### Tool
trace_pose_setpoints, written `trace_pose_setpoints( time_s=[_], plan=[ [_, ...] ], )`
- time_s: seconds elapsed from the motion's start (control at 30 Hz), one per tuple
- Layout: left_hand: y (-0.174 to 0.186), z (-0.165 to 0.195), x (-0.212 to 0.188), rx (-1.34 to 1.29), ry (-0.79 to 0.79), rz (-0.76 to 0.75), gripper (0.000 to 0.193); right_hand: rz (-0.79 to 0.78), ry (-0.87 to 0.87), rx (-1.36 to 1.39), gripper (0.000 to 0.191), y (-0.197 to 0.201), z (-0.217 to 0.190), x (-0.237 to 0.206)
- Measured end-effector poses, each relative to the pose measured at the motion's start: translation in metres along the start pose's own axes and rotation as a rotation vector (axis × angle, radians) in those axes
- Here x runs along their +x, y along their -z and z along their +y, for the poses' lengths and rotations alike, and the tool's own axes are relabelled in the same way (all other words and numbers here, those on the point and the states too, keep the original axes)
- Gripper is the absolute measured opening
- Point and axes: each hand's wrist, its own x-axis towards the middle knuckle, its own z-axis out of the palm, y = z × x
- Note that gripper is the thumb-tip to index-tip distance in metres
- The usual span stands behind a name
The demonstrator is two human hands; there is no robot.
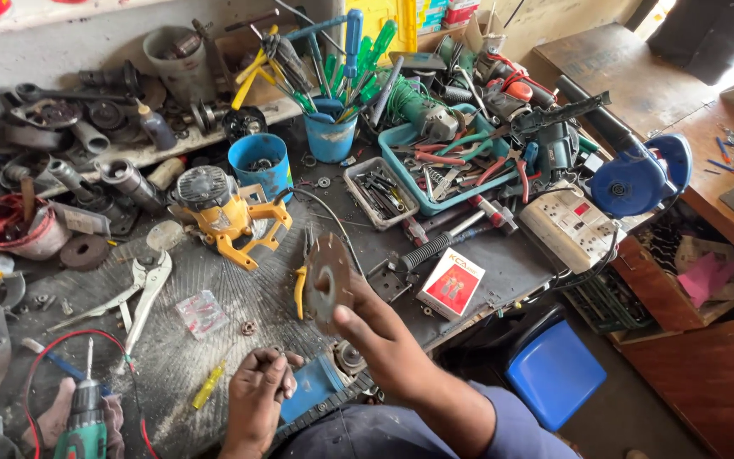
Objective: The person works at a cluttered repair workbench with a blue angle grinder. They remove the old cutting disc, handle small nuts and washers by hand, reach into shelf boxes to retrieve parts, fit a disc back onto the grinder, and handle a red blade packaging box and wires.
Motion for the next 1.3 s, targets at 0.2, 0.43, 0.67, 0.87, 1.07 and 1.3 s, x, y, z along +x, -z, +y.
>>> trace_pose_setpoints(
  time_s=[0.2, 0.43, 0.67, 0.87, 1.07, 1.3],
  plan=[
    [-0.005, -0.004, -0.003, 0.002, -0.081, 0.001, 0.01, -0.064, 0.213, -0.522, 0.049, 0.026, -0.014, 0.022],
    [-0.009, -0.008, -0.007, -0.035, -0.158, 0.042, 0.009, -0.124, 0.201, -0.439, 0.046, 0.053, -0.007, 0.025],
    [-0.014, -0.007, -0.009, -0.037, -0.208, 0.06, 0.01, -0.154, 0.165, -0.361, 0.054, 0.06, -0.004, 0.021],
    [-0.017, -0.007, -0.011, -0.022, -0.197, 0.082, 0.01, -0.287, 0.233, -0.418, 0.06, 0.064, -0.018, 0.015],
    [-0.016, -0.008, -0.011, -0.001, -0.214, 0.081, 0.009, -0.391, 0.278, -0.071, 0.086, 0.075, -0.022, 0.008],
    [-0.02, -0.007, -0.011, -0.005, -0.221, 0.076, 0.009, -0.371, 0.164, -0.005, 0.093, 0.077, -0.025, 0.008]
  ],
)
